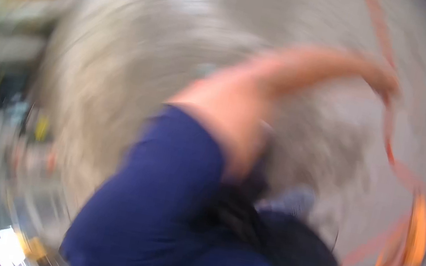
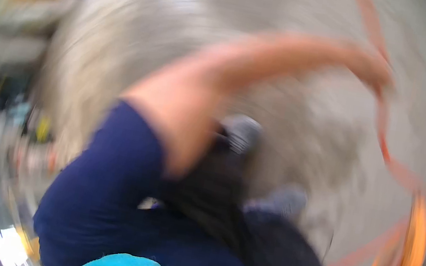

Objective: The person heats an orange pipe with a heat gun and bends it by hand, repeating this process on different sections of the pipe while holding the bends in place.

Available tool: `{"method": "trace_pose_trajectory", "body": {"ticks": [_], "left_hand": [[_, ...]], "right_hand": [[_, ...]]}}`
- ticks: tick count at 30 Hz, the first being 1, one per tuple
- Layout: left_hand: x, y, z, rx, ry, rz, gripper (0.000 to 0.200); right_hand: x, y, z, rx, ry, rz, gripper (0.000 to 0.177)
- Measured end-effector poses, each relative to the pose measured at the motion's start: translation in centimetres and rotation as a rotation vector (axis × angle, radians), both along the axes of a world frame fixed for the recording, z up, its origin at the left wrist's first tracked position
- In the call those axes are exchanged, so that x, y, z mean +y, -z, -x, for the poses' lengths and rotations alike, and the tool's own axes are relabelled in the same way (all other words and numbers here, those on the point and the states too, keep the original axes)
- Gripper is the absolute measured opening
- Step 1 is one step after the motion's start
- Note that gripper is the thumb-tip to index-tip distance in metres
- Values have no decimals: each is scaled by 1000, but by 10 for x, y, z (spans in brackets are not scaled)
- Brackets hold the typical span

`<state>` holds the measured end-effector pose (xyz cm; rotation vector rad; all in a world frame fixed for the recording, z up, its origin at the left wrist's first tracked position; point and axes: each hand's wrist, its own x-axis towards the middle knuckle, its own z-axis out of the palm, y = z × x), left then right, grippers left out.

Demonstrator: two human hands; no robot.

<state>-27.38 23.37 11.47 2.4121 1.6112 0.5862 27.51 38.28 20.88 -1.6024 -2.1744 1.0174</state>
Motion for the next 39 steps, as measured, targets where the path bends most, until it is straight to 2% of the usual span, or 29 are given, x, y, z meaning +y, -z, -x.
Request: {"method": "trace_pose_trajectory", "body": {"ticks": [1,2,3,4,5,6,9,11,13,14,17,18,22,24,25,27,31,33,35,37,39], "left_hand": [[-13,-39,-11,279,-44,126,16],[-27,-75,-26,228,-216,388,16],[-20,-42,-9,332,-72,17,21],[-25,-62,-18,301,-86,71,23],[-17,-42,-20,238,-58,-235,16],[-19,-62,-23,220,-67,-111,24],[-15,-75,-24,209,-60,-93,22],[-15,-79,-29,239,-46,-78,22],[-18,-63,-29,245,-40,-55,21],[-18,-64,-30,250,-41,-56,21],[-24,-68,-37,270,-57,-28,21],[-24,-71,-38,283,-73,-2,22],[-22,-64,-33,295,-45,-141,22],[-21,-66,-31,374,-14,-109,19],[-22,-67,-31,378,-13,-108,19],[-24,-68,-32,452,-28,-110,17],[-26,-70,-39,527,-34,-57,16],[-30,-70,-47,537,-72,106,18],[-32,-66,-51,553,-79,159,20],[-34,-63,-54,569,-83,203,21],[-38,-58,-56,532,-96,228,22]], "right_hand": [[-28,-16,-22,-17,64,-14,33],[-49,-23,-25,-11,92,-22,34],[-71,-39,-43,-53,99,-71,35],[-88,-49,-19,199,255,1,21],[-102,-65,0,142,146,-20,19],[-109,-70,14,205,123,-17,19],[-124,-79,35,298,35,6,18],[-131,-73,44,313,-27,10,17],[-137,-56,53,308,-123,-28,19],[-138,-53,52,258,-102,19,33],[-143,-38,64,227,-176,-67,39],[-144,-42,69,134,-149,9,41],[-150,-39,86,222,-215,-13,39],[-150,-31,90,356,-279,-127,24],[-149,-31,88,360,-278,-126,24],[-146,-34,81,227,-193,-52,39],[-126,-10,58,162,-106,-5,39],[-117,5,46,105,-24,-73,40],[-109,21,33,88,24,-76,40],[-107,35,28,36,-20,-377,36],[-114,34,27,82,5,-277,37]]}}
